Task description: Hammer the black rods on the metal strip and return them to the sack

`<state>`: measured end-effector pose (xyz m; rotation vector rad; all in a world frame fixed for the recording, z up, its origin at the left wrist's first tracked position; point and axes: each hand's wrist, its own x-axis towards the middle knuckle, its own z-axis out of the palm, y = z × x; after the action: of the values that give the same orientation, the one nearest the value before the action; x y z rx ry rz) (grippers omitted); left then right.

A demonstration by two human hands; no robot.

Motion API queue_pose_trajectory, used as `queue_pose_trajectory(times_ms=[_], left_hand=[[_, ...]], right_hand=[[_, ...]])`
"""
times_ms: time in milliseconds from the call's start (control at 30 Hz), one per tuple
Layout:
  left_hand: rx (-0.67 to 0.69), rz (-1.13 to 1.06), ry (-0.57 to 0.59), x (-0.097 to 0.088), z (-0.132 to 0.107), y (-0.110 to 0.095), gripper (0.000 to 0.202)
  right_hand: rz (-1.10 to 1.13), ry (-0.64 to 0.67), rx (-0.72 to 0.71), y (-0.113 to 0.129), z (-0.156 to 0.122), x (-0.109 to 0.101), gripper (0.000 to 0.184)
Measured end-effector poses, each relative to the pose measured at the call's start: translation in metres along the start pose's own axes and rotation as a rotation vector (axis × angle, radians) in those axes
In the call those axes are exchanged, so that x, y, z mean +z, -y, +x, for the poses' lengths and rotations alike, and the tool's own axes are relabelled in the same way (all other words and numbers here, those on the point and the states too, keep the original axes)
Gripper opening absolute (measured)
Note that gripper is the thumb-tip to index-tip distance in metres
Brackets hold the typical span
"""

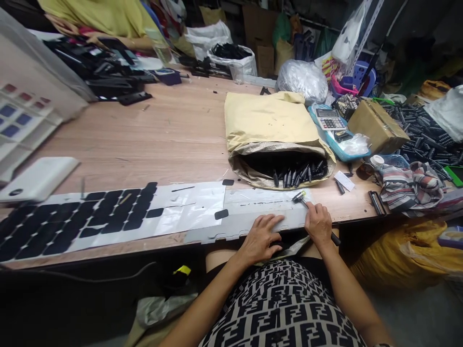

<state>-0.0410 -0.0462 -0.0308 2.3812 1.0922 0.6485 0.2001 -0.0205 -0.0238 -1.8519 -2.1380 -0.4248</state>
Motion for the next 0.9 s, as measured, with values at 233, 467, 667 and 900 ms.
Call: queue_pose_trajectory(times_ms=[233,467,667,900], left_hand=[[-0.288,-0.172,-0.313,-0.005,0.035,0.013,0.020],[-0.762,-0.099,-0.440,-0.023,0.127,0.052,0.025],[-0.866,-0.070,-0.391,-0.020,0.139,0.058,0.019],[-0.433,-0.208,-0.369,-0.010,0.089,0.048,0.016]], right_hand=[[-0.005,0.007,0.004,0.001,0.000,0.000,0.033],[-0.020,-0.012,0.001,0.001,0.000,-0.001,0.033],[-0.027,0.004,0.015,0.002,-0.002,0.001,0.032],[0.060,0.009,0.017,-0.002,0.000,0.001,0.031]])
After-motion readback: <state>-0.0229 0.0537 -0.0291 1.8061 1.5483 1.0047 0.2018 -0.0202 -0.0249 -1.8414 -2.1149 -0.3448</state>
